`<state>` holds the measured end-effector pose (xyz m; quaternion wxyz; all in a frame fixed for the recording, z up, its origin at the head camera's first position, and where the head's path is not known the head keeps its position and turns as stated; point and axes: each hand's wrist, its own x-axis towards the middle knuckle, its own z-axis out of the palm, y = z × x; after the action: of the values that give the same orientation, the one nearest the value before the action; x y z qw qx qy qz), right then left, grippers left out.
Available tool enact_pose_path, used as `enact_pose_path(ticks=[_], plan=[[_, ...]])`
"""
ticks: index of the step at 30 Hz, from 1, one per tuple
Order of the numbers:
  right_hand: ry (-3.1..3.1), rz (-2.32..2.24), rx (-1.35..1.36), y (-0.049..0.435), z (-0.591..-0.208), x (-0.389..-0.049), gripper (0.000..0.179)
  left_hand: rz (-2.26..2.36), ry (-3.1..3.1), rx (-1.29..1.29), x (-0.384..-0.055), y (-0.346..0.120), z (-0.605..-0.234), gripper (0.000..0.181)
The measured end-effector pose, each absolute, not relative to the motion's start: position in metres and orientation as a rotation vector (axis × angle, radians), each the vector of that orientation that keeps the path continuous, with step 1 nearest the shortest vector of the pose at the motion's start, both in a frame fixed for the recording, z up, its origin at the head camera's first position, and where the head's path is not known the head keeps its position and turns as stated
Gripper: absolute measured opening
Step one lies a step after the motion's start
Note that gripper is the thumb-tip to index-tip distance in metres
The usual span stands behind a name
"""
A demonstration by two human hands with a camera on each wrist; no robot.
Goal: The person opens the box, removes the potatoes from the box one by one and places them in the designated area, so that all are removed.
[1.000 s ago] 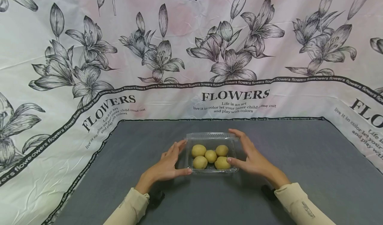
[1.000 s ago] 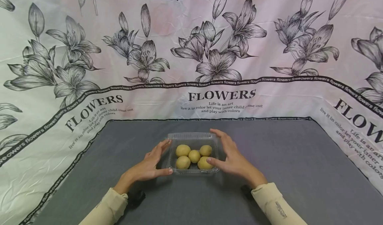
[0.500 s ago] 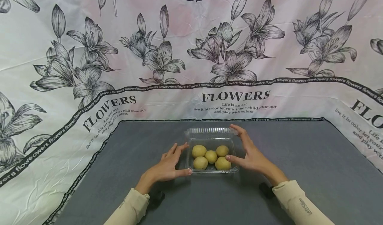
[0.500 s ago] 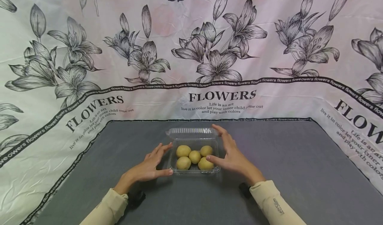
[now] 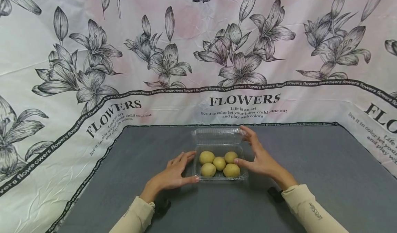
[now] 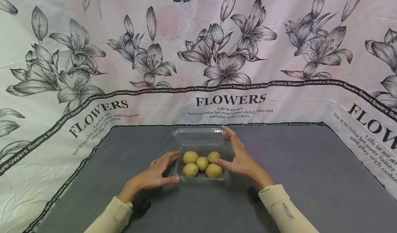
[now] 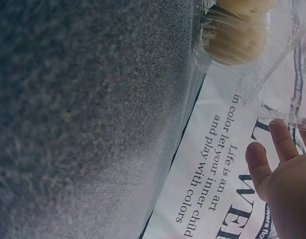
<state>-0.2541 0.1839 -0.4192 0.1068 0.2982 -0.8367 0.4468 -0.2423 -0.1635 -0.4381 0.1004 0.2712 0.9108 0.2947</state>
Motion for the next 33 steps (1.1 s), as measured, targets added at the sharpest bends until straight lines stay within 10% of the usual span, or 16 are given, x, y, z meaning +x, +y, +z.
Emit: enact_pose_path(ticks=[33], plan=[[-2.437, 1.367, 0.872, 0.177, -0.413, -0.264, 0.115, 0.827, 2.666, 0.824, -0.242, -0.167, -0.436, 0.091]])
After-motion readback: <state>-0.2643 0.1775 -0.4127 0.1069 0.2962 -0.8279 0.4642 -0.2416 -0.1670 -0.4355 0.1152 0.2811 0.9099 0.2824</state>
